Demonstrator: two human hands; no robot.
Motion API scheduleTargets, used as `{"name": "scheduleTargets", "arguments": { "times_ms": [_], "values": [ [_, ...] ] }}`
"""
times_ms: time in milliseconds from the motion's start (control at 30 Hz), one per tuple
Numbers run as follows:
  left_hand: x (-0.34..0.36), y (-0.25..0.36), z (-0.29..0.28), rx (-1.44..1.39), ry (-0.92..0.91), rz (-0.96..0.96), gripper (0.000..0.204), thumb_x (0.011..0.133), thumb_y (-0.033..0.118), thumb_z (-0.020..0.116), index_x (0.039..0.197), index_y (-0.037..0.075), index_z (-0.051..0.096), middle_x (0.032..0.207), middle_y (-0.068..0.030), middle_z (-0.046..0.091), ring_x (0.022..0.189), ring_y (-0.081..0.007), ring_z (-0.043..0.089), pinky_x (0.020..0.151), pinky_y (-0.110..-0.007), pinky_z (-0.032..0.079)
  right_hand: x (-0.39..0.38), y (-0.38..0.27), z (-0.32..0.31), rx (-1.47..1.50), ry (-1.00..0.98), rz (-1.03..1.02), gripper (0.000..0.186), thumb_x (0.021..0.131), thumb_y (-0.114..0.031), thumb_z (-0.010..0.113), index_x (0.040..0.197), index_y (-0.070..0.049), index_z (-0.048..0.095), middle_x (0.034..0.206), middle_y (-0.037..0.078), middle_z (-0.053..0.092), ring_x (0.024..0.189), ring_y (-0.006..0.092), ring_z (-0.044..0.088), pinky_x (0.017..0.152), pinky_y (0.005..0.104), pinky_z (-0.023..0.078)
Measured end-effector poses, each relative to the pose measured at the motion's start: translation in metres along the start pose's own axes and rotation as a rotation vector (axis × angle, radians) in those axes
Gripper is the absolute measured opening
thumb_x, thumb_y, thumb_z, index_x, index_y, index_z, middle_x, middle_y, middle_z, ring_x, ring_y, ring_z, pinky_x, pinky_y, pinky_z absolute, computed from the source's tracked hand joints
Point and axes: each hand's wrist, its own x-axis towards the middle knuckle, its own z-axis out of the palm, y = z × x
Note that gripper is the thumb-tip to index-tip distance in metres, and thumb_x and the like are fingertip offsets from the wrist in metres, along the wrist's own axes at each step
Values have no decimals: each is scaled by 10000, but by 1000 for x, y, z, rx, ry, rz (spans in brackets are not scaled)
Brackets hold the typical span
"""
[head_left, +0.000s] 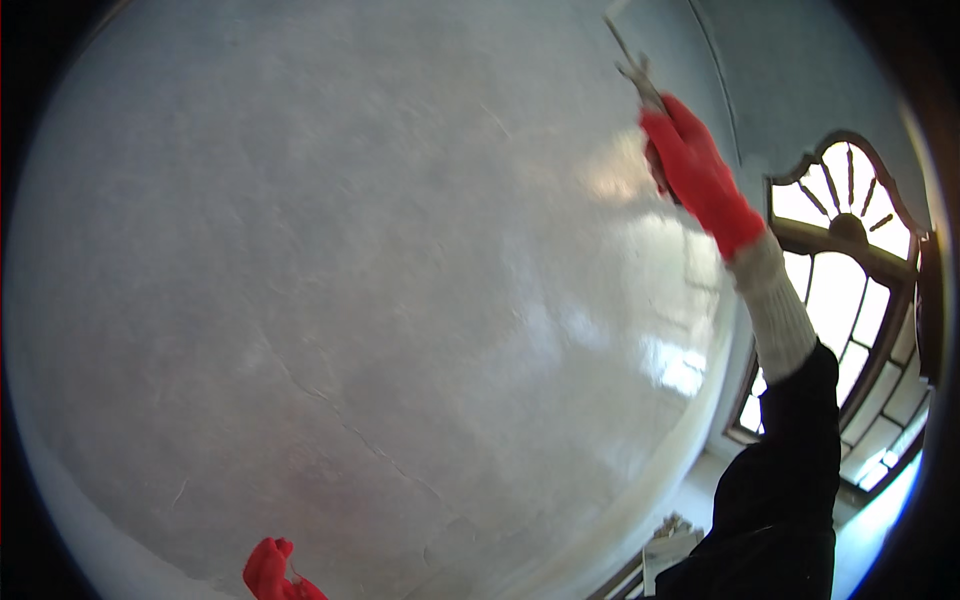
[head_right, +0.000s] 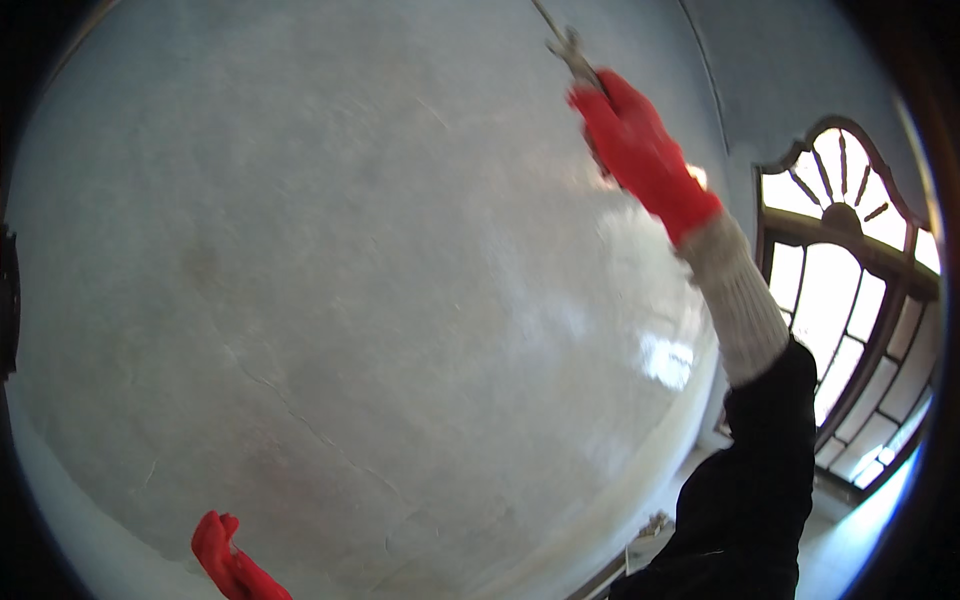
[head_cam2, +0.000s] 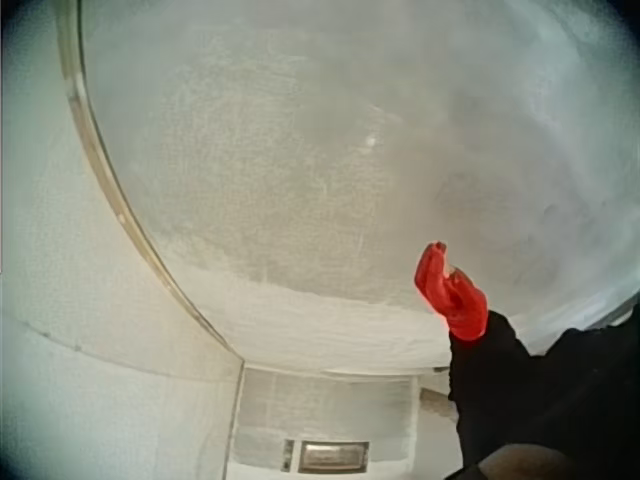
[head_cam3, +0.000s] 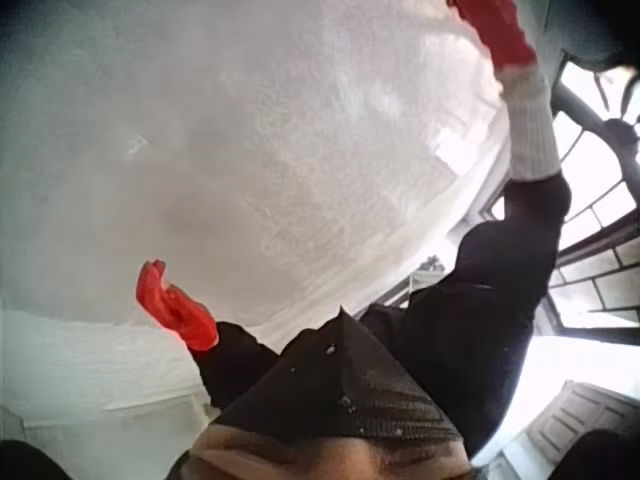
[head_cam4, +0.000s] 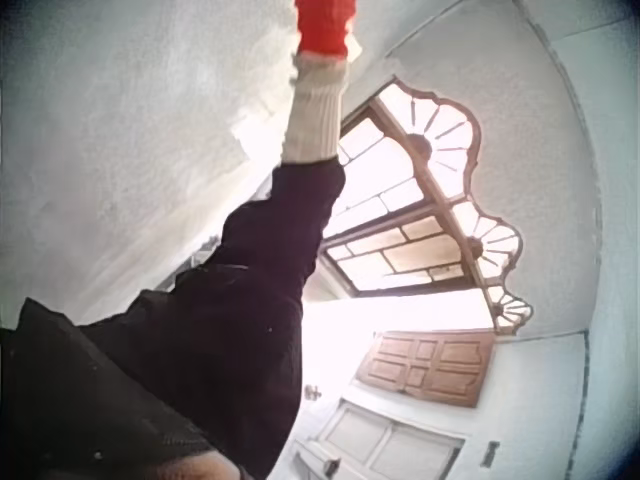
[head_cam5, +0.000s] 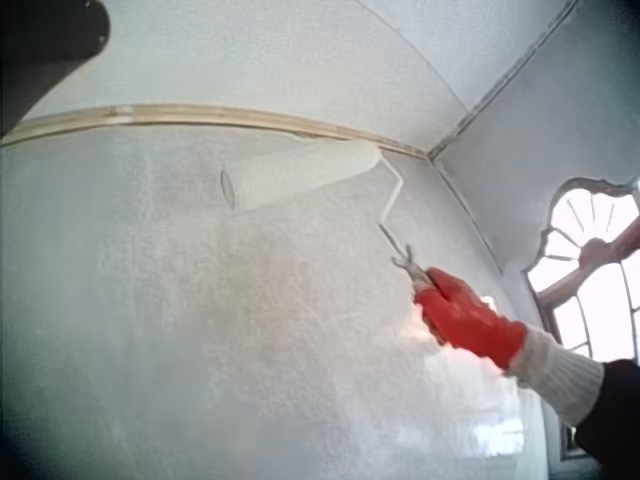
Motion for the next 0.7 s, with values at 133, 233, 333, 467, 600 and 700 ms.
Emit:
{"name": "scheduleTargets", "arguments": {
  "times_ms": [133, 233, 333, 467, 600, 700],
  "values": [
    [5, 0, 14, -79, 84, -178, 338, 934, 255, 403, 1104, -25, 486, 1137, -161, 485, 974, -255, 535, 872, -392, 430, -164, 50, -67, -199, -23, 255, 161, 907, -210, 481, 887, -53, 511, 604, -21, 446, 526, 44, 406, 467, 234, 341],
    [8, 6, 20, -58, -17, -120, 335, 929, 201, 375, 1163, -18, 474, 1191, -171, 462, 1007, -272, 517, 876, -406, 423, -281, 66, -101, -318, -143, 517, 108, 865, -119, 492, 877, -12, 501, 636, 36, 522, 565, 107, 474, 530, 271, 389],
    [14, 6, 30, -71, -35, 115, 331, 951, 169, 362, 1146, -59, 501, 1127, -214, 525, 906, -299, 595, 826, -381, 479, -378, 83, -126, -486, -252, 674, 121, 825, -89, 530, 891, 9, 506, 669, 109, 584, 605, 198, 563, 581, 340, 439],
    [5, 5, 46, -35, -100, 112, 355, 952, 184, 346, 1148, -71, 496, 1113, -223, 535, 885, -301, 604, 816, -382, 479, -464, 118, -131, -778, -615, 1018, 225, 817, -269, 575, 848, -50, 529, 723, 197, 596, 703, 398, 576, 635, 451, 454],
    [3, 15, 60, -92, -153, 86, 348, 947, 171, 359, 1142, -83, 496, 1116, -230, 531, 878, -311, 603, 815, -387, 478, -554, 176, -128, -856, -871, 1154, 340, 806, -354, 564, 865, -19, 575, 795, 226, 616, 798, 400, 597, 707, 469, 467],
    [-4, 19, 68, -68, -235, 117, 338, 941, 156, 367, 1139, -83, 499, 1112, -232, 530, 876, -315, 600, 808, -388, 480, -604, 213, -114, -844, -1009, 1240, 388, 802, -373, 551, 889, -1, 619, 855, 230, 628, 840, 390, 605, 748, 456, 477]
  ]
}}
